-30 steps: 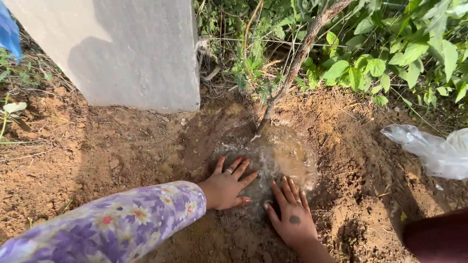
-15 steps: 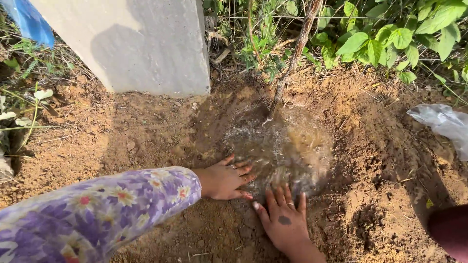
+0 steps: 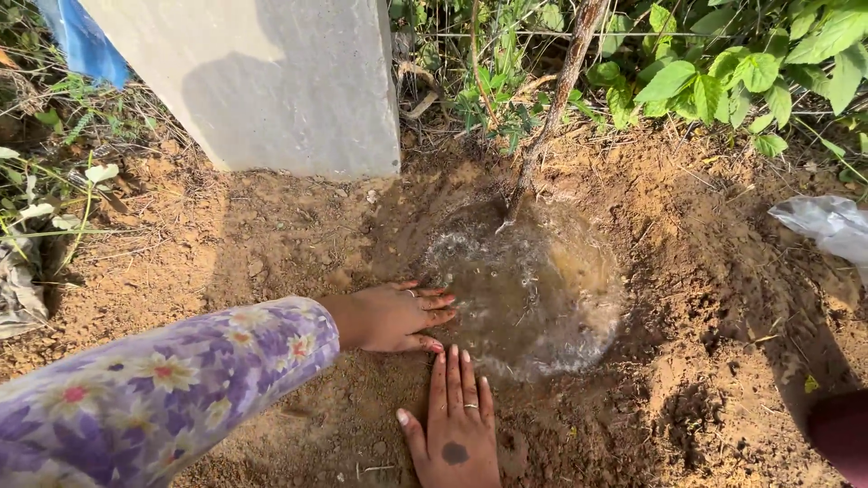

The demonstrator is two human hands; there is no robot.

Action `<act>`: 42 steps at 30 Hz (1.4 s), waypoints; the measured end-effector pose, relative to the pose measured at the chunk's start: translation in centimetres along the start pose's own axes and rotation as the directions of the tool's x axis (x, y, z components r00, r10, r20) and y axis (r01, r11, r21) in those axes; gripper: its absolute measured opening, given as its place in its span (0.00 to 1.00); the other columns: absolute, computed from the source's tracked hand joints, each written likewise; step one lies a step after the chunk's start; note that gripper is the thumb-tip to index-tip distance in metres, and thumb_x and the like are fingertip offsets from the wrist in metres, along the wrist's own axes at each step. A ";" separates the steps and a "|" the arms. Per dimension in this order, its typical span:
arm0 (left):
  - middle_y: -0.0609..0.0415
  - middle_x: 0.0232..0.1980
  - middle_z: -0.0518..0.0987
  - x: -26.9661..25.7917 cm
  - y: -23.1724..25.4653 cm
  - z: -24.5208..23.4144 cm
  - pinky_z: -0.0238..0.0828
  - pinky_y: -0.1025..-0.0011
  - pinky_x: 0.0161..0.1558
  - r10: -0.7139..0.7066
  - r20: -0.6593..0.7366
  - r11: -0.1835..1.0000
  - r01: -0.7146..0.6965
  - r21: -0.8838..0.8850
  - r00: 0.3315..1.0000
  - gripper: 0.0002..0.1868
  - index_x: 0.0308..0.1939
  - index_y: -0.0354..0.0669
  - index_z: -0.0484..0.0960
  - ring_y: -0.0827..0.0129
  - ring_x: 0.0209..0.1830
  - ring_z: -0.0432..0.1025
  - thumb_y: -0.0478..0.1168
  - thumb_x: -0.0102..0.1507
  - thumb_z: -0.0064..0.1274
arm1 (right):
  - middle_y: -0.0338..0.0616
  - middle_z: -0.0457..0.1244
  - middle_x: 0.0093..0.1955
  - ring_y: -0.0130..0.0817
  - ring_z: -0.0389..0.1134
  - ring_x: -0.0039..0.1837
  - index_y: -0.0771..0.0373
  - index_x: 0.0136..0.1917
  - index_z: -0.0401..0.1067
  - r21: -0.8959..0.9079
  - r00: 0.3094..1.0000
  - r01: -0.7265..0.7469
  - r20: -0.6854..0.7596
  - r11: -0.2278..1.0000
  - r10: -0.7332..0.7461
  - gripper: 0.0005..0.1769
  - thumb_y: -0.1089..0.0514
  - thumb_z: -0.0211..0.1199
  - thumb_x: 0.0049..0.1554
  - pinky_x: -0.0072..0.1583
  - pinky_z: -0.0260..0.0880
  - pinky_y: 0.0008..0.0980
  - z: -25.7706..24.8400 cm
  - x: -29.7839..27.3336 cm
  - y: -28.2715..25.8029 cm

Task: Planting and watering a small neem tree in an outdoor garden.

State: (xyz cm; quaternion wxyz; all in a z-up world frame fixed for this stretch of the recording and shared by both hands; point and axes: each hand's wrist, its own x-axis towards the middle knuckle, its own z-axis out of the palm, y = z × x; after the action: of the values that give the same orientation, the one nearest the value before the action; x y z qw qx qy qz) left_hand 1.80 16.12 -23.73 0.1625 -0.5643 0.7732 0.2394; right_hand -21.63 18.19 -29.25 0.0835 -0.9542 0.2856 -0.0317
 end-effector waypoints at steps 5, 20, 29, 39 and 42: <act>0.52 0.85 0.33 -0.4 0.5 0.0 0.25 0.49 0.78 0.018 0.063 0.996 -0.024 0.088 0.998 0.41 0.81 0.47 0.37 0.58 0.85 0.29 0.64 0.71 0.24 | 0.58 0.33 0.82 0.46 0.29 0.83 0.71 0.80 0.35 -0.119 0.944 0.123 -0.293 0.985 -0.153 0.49 0.27 0.30 0.67 0.78 0.29 0.49 1.1 -0.1 1.1; 0.50 0.85 0.31 -0.6 0.5 -0.6 0.21 0.51 0.77 0.014 0.074 0.993 -0.022 0.115 0.997 0.46 0.81 0.49 0.31 0.57 0.84 0.26 0.70 0.68 0.21 | 0.50 0.35 0.82 0.40 0.31 0.82 0.65 0.80 0.36 -0.269 0.931 0.166 -0.274 0.949 -0.241 0.50 0.24 0.30 0.63 0.78 0.28 0.49 3.7 -5.3 7.7; 0.48 0.85 0.33 -0.6 1.0 -0.8 0.23 0.50 0.78 0.012 0.092 0.989 -0.026 0.144 0.996 0.48 0.81 0.45 0.33 0.57 0.84 0.28 0.72 0.68 0.21 | 0.51 0.35 0.81 0.43 0.30 0.84 0.65 0.79 0.36 -0.276 0.932 0.114 -0.302 0.954 -0.199 0.49 0.25 0.28 0.61 0.76 0.27 0.57 0.5 -5.3 8.0; 0.49 0.85 0.34 -0.1 0.4 -0.3 0.27 0.51 0.78 0.031 0.082 0.980 -0.046 0.192 0.996 0.48 0.81 0.46 0.36 0.57 0.84 0.29 0.72 0.67 0.23 | 0.47 0.39 0.81 0.39 0.32 0.83 0.63 0.81 0.39 -0.158 0.963 0.085 -0.240 0.984 -0.122 0.44 0.30 0.31 0.65 0.78 0.25 0.52 -0.9 -5.0 7.3; 0.49 0.85 0.35 -0.2 0.1 -0.3 0.27 0.51 0.78 0.023 0.080 0.980 -0.038 0.194 0.997 0.48 0.81 0.46 0.37 0.57 0.84 0.30 0.72 0.68 0.24 | 0.47 0.41 0.81 0.39 0.33 0.83 0.62 0.80 0.40 -0.148 0.961 0.076 -0.253 0.986 -0.112 0.43 0.31 0.33 0.65 0.76 0.25 0.51 -0.8 -4.6 7.3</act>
State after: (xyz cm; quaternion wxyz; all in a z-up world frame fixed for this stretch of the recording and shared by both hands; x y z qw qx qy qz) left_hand 1.74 16.14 -23.33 0.2430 -0.5240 0.7948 0.1864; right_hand -29.53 14.60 -29.84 -0.0218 -0.9577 0.2500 -0.1408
